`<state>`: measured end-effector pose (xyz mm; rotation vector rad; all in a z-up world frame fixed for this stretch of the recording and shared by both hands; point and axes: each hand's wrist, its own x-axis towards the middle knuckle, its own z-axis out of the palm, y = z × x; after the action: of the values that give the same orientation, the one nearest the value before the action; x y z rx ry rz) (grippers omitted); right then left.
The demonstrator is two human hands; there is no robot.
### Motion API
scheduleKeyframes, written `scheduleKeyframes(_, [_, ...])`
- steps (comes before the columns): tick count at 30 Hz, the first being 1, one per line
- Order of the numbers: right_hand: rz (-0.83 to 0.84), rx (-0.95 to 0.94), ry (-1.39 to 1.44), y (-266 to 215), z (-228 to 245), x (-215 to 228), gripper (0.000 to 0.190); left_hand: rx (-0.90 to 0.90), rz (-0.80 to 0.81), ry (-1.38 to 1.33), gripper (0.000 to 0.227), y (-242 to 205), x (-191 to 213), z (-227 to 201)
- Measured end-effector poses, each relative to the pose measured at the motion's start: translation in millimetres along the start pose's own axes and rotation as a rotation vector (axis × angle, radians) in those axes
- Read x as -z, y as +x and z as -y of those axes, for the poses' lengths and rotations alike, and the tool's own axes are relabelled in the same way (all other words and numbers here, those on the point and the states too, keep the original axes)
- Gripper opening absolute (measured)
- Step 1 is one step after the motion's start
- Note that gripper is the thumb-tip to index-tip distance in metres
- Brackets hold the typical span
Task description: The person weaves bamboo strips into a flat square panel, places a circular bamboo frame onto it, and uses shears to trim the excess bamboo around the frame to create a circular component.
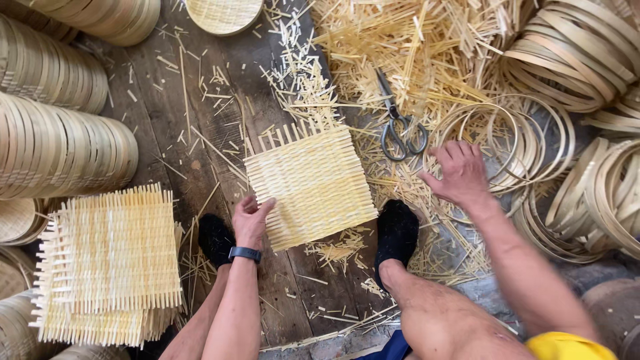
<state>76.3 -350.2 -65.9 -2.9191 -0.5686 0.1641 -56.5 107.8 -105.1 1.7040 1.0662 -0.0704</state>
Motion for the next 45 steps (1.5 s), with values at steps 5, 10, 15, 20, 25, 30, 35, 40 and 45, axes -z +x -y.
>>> scheduleKeyframes(5, [0.482,0.130,-0.483,-29.2,-40.3,35.7,0.019,-0.157,-0.251,0.048,0.071,-16.7,12.5,-35.3])
scheduleKeyframes(10, [0.094,0.122,-0.295,-43.3,-46.3,92.4,0.017,-0.602,-0.273,0.193,0.043,-51.5,3.3,-78.4])
scheduleKeyframes(15, [-0.141,0.181,0.556,-39.4,13.2,163.6,0.009,-1.329,0.015,0.185,0.037,-126.7,-51.6,-152.0])
scheduleKeyframes(20, [-0.119,0.322,0.750,-33.9,91.1,226.6,0.019,-1.498,0.284,0.087,0.025,-191.4,-56.2,-213.0])
scheduleKeyframes(25, [-0.453,0.677,0.408,-24.1,143.9,258.1,0.025,-0.707,0.582,-0.284,0.028,-213.1,-31.5,-209.7])
scheduleKeyframes(30, [-0.423,0.941,0.238,-10.5,187.3,256.1,0.019,-0.203,0.781,-0.489,0.069,-203.6,-3.8,-220.3])
scheduleKeyframes(35, [-0.398,0.995,0.203,-7.4,219.7,240.6,0.010,-0.139,0.843,-0.422,0.078,-201.1,7.8,-216.8])
scheduleKeyframes(40, [-0.384,0.871,0.187,-5.7,235.3,220.9,0.016,-0.202,0.713,-0.546,0.074,-188.1,4.0,-197.7])
scheduleKeyframes(45, [-0.328,0.904,0.358,14.4,234.0,218.1,0.017,-0.241,0.594,-0.546,0.076,-168.8,-6.2,-181.4])
